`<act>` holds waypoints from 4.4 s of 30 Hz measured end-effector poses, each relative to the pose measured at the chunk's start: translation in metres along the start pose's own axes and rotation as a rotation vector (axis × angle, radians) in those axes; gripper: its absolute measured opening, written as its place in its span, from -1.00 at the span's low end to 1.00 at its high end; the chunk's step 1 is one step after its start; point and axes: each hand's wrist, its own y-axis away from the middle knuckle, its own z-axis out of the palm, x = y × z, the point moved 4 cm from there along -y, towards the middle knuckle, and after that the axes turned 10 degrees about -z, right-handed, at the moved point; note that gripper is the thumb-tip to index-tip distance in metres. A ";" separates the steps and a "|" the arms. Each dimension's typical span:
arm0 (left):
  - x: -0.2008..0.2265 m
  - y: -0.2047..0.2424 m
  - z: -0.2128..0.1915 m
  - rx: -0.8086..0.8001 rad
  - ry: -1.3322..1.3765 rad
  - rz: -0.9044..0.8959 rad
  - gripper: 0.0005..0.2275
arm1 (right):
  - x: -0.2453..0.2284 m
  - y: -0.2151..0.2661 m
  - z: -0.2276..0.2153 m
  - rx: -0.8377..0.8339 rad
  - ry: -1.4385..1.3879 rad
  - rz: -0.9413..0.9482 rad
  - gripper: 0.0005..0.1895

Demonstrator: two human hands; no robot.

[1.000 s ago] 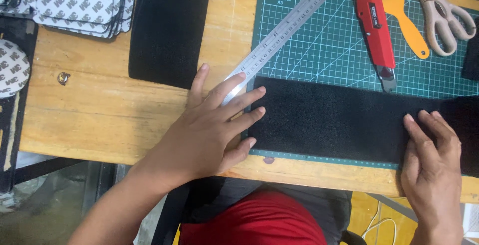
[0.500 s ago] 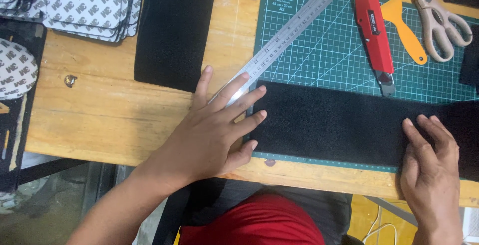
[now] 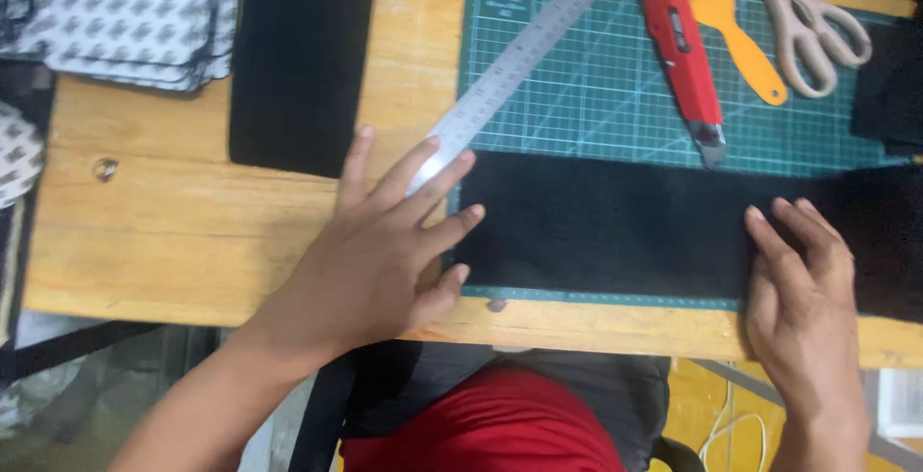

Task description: Measuring and cutting a strip of black foam material using a ruler and a utility knife on a cutting mat

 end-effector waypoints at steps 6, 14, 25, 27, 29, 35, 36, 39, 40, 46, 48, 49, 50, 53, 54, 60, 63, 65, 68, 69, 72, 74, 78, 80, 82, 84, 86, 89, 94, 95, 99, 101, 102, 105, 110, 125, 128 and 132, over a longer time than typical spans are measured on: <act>-0.001 -0.002 0.009 -0.034 -0.199 -0.014 -0.59 | -0.005 -0.006 -0.005 -0.024 -0.027 0.037 -0.56; 0.000 -0.001 0.008 -0.035 -0.081 -0.022 -0.61 | -0.004 -0.009 -0.008 -0.016 -0.053 0.028 -0.57; -0.005 0.003 0.019 0.010 -0.218 -0.001 -0.64 | -0.002 -0.007 -0.007 0.023 -0.096 0.031 -0.58; -0.005 0.004 0.018 -0.003 -0.226 0.003 -0.64 | -0.002 -0.007 -0.006 0.013 -0.095 0.037 -0.57; -0.007 0.004 0.020 0.006 -0.233 0.003 -0.63 | -0.001 -0.006 -0.006 0.018 -0.098 0.039 -0.56; -0.008 0.005 0.021 0.010 -0.236 0.002 -0.63 | -0.001 -0.007 -0.006 0.004 -0.101 0.039 -0.54; -0.007 0.004 0.020 0.004 -0.223 0.002 -0.63 | -0.002 -0.008 -0.007 0.000 -0.104 0.045 -0.53; -0.010 0.007 0.024 0.000 -0.227 -0.015 -0.62 | -0.003 -0.008 -0.007 0.019 -0.097 0.047 -0.55; -0.009 0.006 0.022 0.001 -0.228 -0.016 -0.62 | -0.003 -0.008 -0.007 0.020 -0.098 0.045 -0.55; -0.004 0.003 0.018 0.004 -0.232 -0.001 -0.64 | -0.002 -0.008 -0.006 0.018 -0.100 0.037 -0.54; -0.003 0.003 0.017 -0.008 -0.215 -0.003 -0.63 | -0.002 -0.009 -0.006 0.006 -0.090 0.055 -0.53; -0.003 0.003 0.016 -0.008 -0.215 -0.005 -0.63 | -0.002 -0.008 -0.006 0.005 -0.091 0.054 -0.53; -0.002 0.003 0.016 -0.023 -0.201 -0.015 -0.62 | -0.002 -0.008 -0.006 0.003 -0.088 0.056 -0.53; -0.002 0.003 0.015 -0.023 -0.202 -0.019 -0.62 | -0.002 -0.008 -0.006 0.002 -0.084 0.054 -0.53; -0.002 0.002 0.015 -0.007 -0.215 -0.009 -0.62 | -0.002 -0.009 -0.006 0.005 -0.081 0.053 -0.54; -0.002 0.001 0.014 -0.018 -0.172 -0.018 -0.62 | -0.003 -0.010 -0.006 -0.005 -0.037 0.035 -0.54; -0.002 0.001 0.015 -0.019 -0.215 -0.008 -0.60 | -0.002 -0.010 -0.006 0.001 -0.039 0.002 -0.55; -0.001 0.001 0.014 -0.019 -0.208 -0.011 -0.60 | -0.005 -0.015 -0.010 -0.022 -0.027 -0.006 -0.53; -0.002 0.001 0.014 -0.030 -0.192 -0.013 -0.60 | -0.006 -0.019 -0.011 -0.055 -0.004 -0.018 -0.52; -0.003 0.001 0.015 -0.037 -0.185 -0.014 -0.60 | -0.005 -0.020 -0.011 -0.064 0.009 -0.026 -0.54; -0.002 0.001 0.014 -0.043 -0.192 -0.022 -0.60 | -0.008 -0.019 -0.011 -0.112 0.068 -0.001 -0.39; -0.001 0.000 0.013 -0.032 -0.188 -0.019 -0.60 | -0.006 -0.018 -0.008 -0.140 0.116 -0.024 -0.35; -0.001 0.000 0.013 -0.011 -0.171 -0.004 -0.60 | -0.007 -0.017 -0.006 -0.189 0.197 -0.044 -0.30; -0.001 0.000 0.014 -0.010 -0.161 -0.001 -0.60 | -0.006 -0.016 -0.005 -0.196 0.197 -0.045 -0.28; 0.000 -0.001 0.012 -0.008 -0.153 0.003 -0.60 | -0.006 -0.016 -0.005 -0.200 0.197 -0.046 -0.27; 0.003 -0.003 0.009 -0.037 -0.090 -0.002 -0.62 | -0.005 -0.015 -0.005 -0.212 0.207 -0.046 -0.29; 0.003 -0.004 0.008 -0.052 -0.067 0.000 -0.63 | -0.003 -0.014 -0.003 -0.221 0.223 -0.038 -0.29; 0.002 -0.004 0.009 -0.077 -0.020 -0.008 -0.63 | -0.003 -0.014 -0.002 -0.223 0.234 -0.041 -0.28; 0.002 -0.008 0.008 -0.065 0.028 0.014 -0.65 | -0.001 -0.012 -0.002 -0.215 0.223 -0.043 -0.28; 0.003 -0.009 0.006 -0.014 0.037 0.023 -0.69 | -0.002 -0.013 -0.003 -0.210 0.220 -0.042 -0.28; -0.001 -0.016 0.001 0.149 -0.019 -0.030 -0.75 | -0.003 -0.014 -0.002 -0.201 0.280 -0.057 -0.30; -0.006 -0.022 -0.001 0.128 -0.071 -0.133 -0.69 | -0.004 -0.014 -0.002 -0.197 0.275 -0.057 -0.30; -0.010 -0.025 -0.003 0.110 -0.124 -0.236 -0.64 | -0.003 -0.015 -0.003 -0.191 0.271 -0.057 -0.30; -0.021 -0.037 0.003 0.053 -0.315 -0.324 -0.58 | 0.000 -0.011 0.000 -0.183 0.249 -0.067 -0.31; -0.030 -0.056 0.010 0.050 -0.426 -0.331 -0.67 | 0.002 -0.009 0.003 -0.177 0.251 -0.049 -0.27; -0.029 -0.080 -0.007 -0.341 -0.024 -0.889 -0.76 | 0.003 -0.008 0.004 -0.100 0.235 -0.082 -0.34; -0.039 -0.074 0.001 -0.286 0.117 -0.861 -0.80 | 0.005 -0.007 0.007 -0.107 0.238 -0.077 -0.33; -0.023 -0.069 -0.007 -0.209 0.481 -0.879 -0.81 | 0.004 -0.006 0.007 -0.115 0.241 -0.057 -0.32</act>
